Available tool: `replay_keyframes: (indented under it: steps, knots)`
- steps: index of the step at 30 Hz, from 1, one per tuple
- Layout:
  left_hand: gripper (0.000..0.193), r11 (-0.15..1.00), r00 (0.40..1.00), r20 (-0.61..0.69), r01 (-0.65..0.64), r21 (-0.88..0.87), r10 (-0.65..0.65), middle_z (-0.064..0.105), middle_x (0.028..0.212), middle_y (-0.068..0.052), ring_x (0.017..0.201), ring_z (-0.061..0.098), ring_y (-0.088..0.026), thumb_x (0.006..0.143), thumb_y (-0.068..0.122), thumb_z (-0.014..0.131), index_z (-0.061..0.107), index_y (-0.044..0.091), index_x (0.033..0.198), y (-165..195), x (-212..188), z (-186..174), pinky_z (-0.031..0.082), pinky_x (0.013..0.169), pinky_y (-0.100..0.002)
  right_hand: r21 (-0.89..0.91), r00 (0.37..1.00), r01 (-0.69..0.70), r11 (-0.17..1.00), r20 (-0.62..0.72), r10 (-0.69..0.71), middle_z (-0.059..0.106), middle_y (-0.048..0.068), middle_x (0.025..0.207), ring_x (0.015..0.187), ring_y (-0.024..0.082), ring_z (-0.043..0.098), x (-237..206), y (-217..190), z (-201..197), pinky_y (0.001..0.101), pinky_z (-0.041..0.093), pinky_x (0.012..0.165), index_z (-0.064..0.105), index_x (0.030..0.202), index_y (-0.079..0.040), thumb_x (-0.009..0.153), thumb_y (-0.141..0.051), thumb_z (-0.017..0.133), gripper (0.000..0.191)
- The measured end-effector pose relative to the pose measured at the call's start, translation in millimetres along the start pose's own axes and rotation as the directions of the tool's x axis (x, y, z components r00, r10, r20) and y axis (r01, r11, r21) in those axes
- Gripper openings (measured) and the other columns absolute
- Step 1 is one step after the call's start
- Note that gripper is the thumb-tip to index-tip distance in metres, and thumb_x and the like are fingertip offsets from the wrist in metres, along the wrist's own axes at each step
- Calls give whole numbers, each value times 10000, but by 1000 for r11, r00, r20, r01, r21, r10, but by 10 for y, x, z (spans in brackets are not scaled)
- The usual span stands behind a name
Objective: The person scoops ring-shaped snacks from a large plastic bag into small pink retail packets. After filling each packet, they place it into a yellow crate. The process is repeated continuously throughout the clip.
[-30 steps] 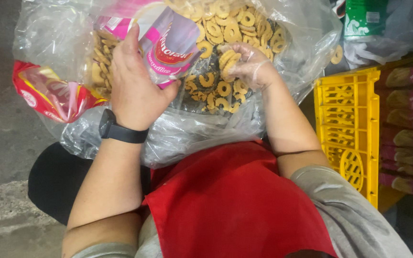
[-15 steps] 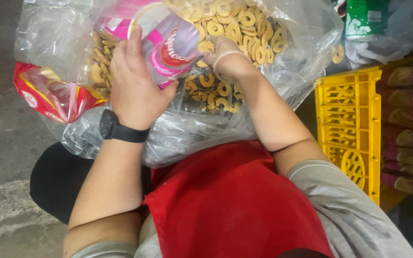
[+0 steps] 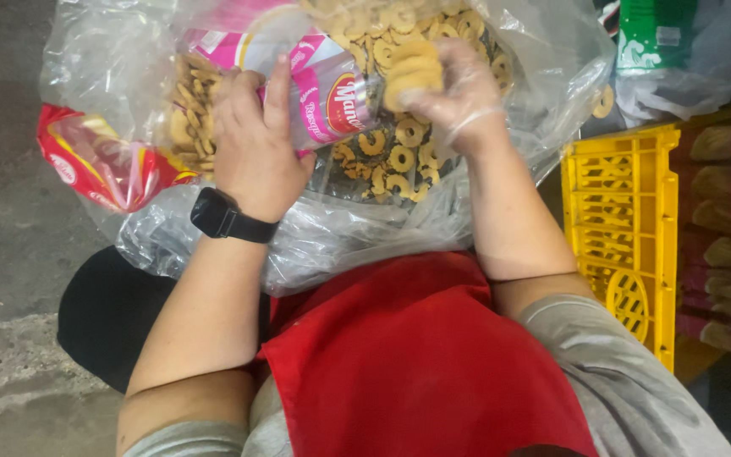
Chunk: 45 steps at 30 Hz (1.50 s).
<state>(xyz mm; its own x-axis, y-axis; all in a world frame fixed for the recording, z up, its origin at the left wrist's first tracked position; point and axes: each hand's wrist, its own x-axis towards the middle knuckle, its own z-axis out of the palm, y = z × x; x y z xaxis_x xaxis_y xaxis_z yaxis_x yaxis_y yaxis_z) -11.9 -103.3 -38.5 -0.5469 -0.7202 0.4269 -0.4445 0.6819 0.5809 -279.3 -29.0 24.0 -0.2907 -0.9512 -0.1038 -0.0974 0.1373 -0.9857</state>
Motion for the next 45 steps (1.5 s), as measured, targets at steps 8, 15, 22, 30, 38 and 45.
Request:
replay_keyframes:
  steps: [8, 15, 22, 30, 38, 45]
  knots:
    - [1180, 998, 1000, 13, 14, -69, -13, 436, 1372, -236, 1316, 439, -474, 686, 154, 944, 227, 121, 1623, -2, 17, 94, 396, 1129, -561, -213, 926, 345, 914, 235, -295, 683, 175, 1211, 1089, 298, 673, -26, 173, 463, 425, 577, 980, 643, 1152, -17, 835, 83, 852, 393]
    - [922, 498, 973, -22, 97, -862, -229, 428, 1470, -165, 1376, 465, -321, 899, 69, 792, 215, 107, 1616, -102, 67, 92, 411, 1198, -420, 587, 744, -459, 667, -156, 650, 709, 105, 862, 743, 250, 718, 229, 281, 428, 406, 635, 681, 695, 968, -43, 875, -104, 676, 113]
    - [417, -402, 755, 597, 474, -783, -272, 659, 1195, -137, 897, 564, -215, 1013, 49, 538, 578, -47, 1417, -189, 126, 133, 418, 761, -328, 362, 904, -371, 856, -72, 422, 723, 110, 889, 753, 216, 724, 61, 360, -10, 375, 631, 708, 691, 1001, -10, 950, -116, 650, 125]
    - [186, -512, 779, 580, 408, -756, -236, 747, 1147, -134, 1006, 736, -213, 1021, 41, 647, 704, -35, 1182, 17, 56, 343, 603, 927, -369, 316, 772, -609, 728, 22, 636, 747, 125, 900, 727, 204, 732, -29, -35, 121, 366, 627, 671, 709, 1036, 13, 960, -135, 643, 179]
    - [278, -526, 774, 605, 442, -727, -185, 719, 1208, -149, 1064, 728, -229, 977, 56, 648, 671, -18, 1244, 7, 22, 353, 599, 968, -385, -141, 971, -212, 967, 78, 224, 723, 79, 991, 858, 140, 682, -126, 235, 14, 305, 583, 744, 711, 1113, -20, 898, -3, 755, 220]
    - [357, -641, 731, 681, 544, -541, 44, 720, 1162, -182, 1031, 727, -262, 1060, 214, 504, 648, -61, 1236, 4, 13, 328, 594, 946, -402, -153, 960, 15, 988, 279, 28, 698, 49, 1023, 916, 109, 662, -198, 498, -98, 288, 573, 783, 664, 1119, -21, 837, 39, 772, 307]
